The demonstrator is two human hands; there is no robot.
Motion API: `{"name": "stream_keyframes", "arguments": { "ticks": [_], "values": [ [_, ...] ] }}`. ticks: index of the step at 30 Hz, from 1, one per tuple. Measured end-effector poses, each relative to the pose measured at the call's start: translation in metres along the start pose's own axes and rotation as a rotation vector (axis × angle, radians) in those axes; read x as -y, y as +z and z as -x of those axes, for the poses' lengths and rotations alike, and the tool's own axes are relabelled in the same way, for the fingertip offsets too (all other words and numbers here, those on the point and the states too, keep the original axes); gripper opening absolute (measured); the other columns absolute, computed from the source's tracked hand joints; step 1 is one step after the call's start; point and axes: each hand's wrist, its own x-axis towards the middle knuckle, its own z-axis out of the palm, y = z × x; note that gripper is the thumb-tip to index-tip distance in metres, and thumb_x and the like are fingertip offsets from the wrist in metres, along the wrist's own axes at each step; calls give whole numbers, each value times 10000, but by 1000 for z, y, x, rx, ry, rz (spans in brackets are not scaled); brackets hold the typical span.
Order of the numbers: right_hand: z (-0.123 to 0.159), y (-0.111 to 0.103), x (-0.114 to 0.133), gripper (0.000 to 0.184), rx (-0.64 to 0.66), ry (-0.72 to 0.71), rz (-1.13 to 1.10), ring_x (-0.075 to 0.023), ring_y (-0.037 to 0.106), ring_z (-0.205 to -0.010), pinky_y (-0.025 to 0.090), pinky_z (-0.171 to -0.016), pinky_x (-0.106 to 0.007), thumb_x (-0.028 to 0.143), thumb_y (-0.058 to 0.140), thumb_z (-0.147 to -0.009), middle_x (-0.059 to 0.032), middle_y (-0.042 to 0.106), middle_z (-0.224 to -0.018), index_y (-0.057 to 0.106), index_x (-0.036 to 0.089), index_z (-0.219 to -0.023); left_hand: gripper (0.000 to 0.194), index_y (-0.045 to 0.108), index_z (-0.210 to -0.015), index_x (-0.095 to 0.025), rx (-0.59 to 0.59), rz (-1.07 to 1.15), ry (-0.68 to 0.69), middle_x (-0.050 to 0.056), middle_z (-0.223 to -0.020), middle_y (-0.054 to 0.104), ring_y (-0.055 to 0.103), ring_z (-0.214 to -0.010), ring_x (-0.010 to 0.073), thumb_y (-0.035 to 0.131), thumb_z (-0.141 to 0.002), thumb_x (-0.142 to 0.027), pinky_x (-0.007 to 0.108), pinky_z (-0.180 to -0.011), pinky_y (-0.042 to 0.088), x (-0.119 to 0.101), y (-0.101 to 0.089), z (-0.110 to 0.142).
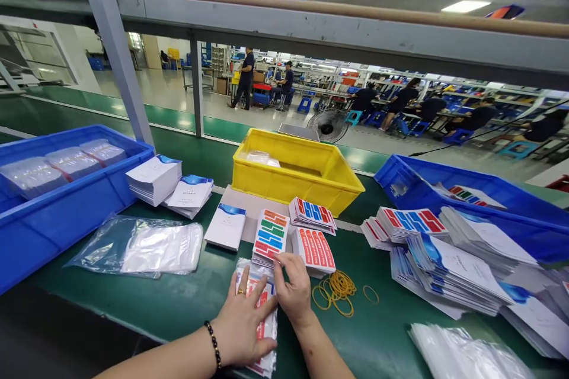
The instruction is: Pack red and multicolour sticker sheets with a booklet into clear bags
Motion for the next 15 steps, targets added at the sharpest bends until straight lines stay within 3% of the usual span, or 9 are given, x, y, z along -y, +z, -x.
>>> {"name": "stream_keyframes", "arguments": {
  "ticks": [3, 6, 10, 12, 15],
  "values": [
    [-2, 1, 1, 173, 6, -15, -29, -189, 554, -764, 463, -684, -348, 111, 482, -825, -61, 604, -789, 608, 189, -912, 782, 146, -1385, -389, -23, 19, 3, 35, -1498, 66, -70, -1305, 454, 454, -719, -660, 700, -977, 21, 2, -3, 1],
    [-7, -5, 7, 160, 23, -9, -39, -188, 561, -760, 466, -688, -341, 125, 470, -833, -65, 608, -784, 609, 182, -887, 770, 202, -1373, -393, -47, 17, -9, 38, -1493, 111, -85, -1298, 461, 466, -705, -671, 695, -980, 25, 3, -1, 2],
    [-11, -32, 32, 139, 113, 47, -70, -154, 586, -732, 481, -676, -271, 150, 473, -839, -38, 626, -771, 607, 187, -838, 742, 262, -1369, -348, -133, 3, -8, 46, -1481, 181, -14, -1316, 447, 494, -722, -628, 674, -1000, 73, 11, 7, -2],
    [-1, -50, 52, 138, 240, 122, -138, -134, 591, -710, 475, -662, -230, 162, 477, -837, -22, 630, -756, 608, 185, -802, 615, 303, -1367, -284, -252, 23, -18, 65, -1467, 227, 42, -1335, 401, 439, -813, -515, 631, -1028, 121, 17, 8, -2],
    [35, -67, 84, 178, 651, 172, -255, -111, 588, -663, 451, -643, -189, 163, 478, -821, 2, 634, -702, 620, 185, -715, 450, 417, -1308, -178, -491, 115, 35, 101, -1436, 299, 115, -1351, 313, 314, -898, -330, 532, -1067, 190, 20, 0, 11]
  ]
}}
